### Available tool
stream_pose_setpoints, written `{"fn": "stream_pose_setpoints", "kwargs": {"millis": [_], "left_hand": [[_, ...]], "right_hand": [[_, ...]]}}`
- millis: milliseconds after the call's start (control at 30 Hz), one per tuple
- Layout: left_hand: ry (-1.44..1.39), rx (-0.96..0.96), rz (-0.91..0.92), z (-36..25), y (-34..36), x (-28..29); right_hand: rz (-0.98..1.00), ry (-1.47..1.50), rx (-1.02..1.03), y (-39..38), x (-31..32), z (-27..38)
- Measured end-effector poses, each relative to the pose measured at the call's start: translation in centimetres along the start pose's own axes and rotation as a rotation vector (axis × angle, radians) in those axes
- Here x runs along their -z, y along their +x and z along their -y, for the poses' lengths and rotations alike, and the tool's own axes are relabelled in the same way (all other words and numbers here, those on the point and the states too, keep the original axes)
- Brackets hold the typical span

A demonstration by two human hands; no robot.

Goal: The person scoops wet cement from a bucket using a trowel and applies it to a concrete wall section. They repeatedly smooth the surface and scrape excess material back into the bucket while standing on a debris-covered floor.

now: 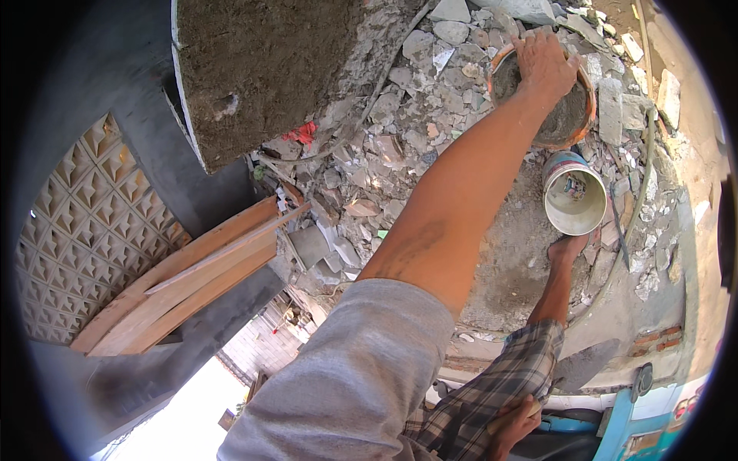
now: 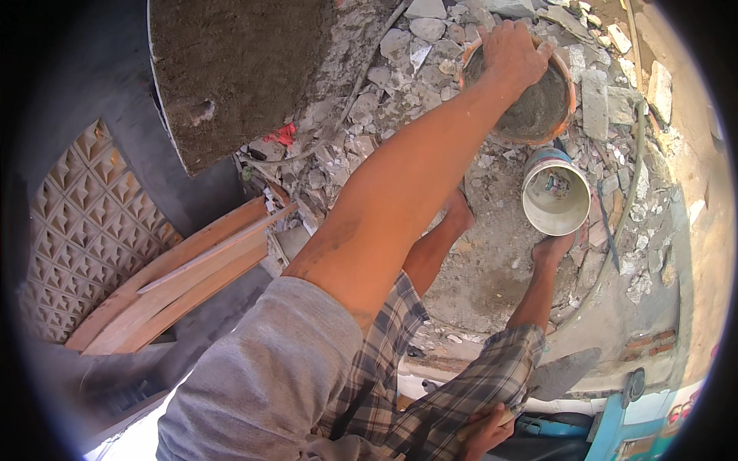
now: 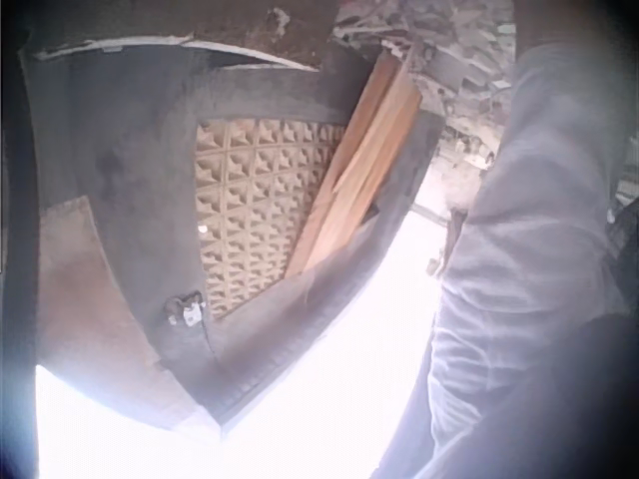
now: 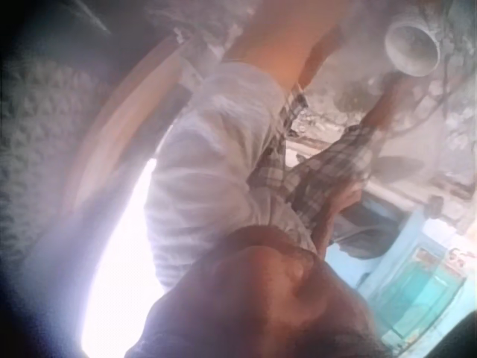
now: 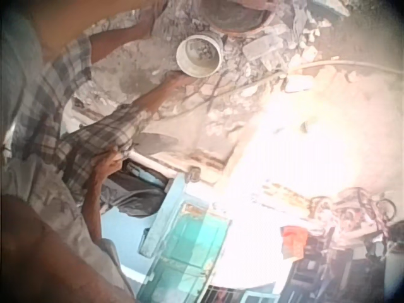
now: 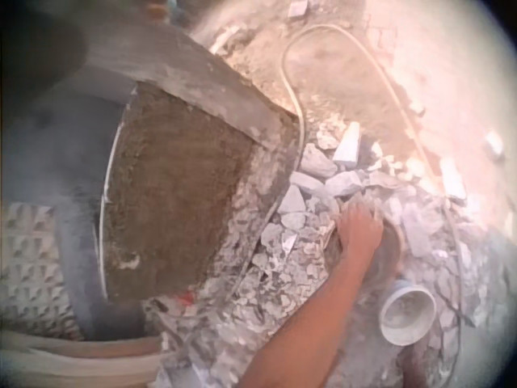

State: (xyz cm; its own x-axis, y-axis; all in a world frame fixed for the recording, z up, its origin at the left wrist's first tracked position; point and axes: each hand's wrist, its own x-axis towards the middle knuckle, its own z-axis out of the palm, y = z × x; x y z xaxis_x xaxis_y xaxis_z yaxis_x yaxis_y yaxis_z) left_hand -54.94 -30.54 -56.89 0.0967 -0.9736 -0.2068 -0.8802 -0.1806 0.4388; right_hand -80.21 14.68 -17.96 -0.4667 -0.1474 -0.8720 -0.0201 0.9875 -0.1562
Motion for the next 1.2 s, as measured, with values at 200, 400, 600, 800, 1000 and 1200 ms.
{"fn": "stream_pose_setpoints", "kwargs": {"millis": [200, 400, 600, 800, 1000, 1200], "left_hand": [[-0.081, -0.157, 0.149, -0.8, -7.1, 6.7], [-0.001, -0.142, 0.393, 0.5, -12.0, 9.2], [-0.271, 0.193, 0.478, 2.8, -14.5, 15.0], [-0.41, 0.519, 0.4, 6.8, -26.6, 24.5], [-0.449, 0.884, 0.323, 13.2, -37.1, 29.9], [-0.253, 1.112, 0.435, 22.9, -45.3, 27.6]], "right_hand": [[0.017, 0.035, 0.013, 0.4, -0.8, 1.2], [0.052, -0.008, 0.074, 0.6, -1.1, 2.4], [-0.026, -0.102, 0.079, 0.9, -1.6, 3.2], [0.018, -0.16, 0.08, 1.2, -2.1, 3.3], [0.036, -0.281, 0.113, 1.4, -2.6, 3.8], [0.026, -0.298, 0.13, 1.8, -2.8, 5.5]]}}
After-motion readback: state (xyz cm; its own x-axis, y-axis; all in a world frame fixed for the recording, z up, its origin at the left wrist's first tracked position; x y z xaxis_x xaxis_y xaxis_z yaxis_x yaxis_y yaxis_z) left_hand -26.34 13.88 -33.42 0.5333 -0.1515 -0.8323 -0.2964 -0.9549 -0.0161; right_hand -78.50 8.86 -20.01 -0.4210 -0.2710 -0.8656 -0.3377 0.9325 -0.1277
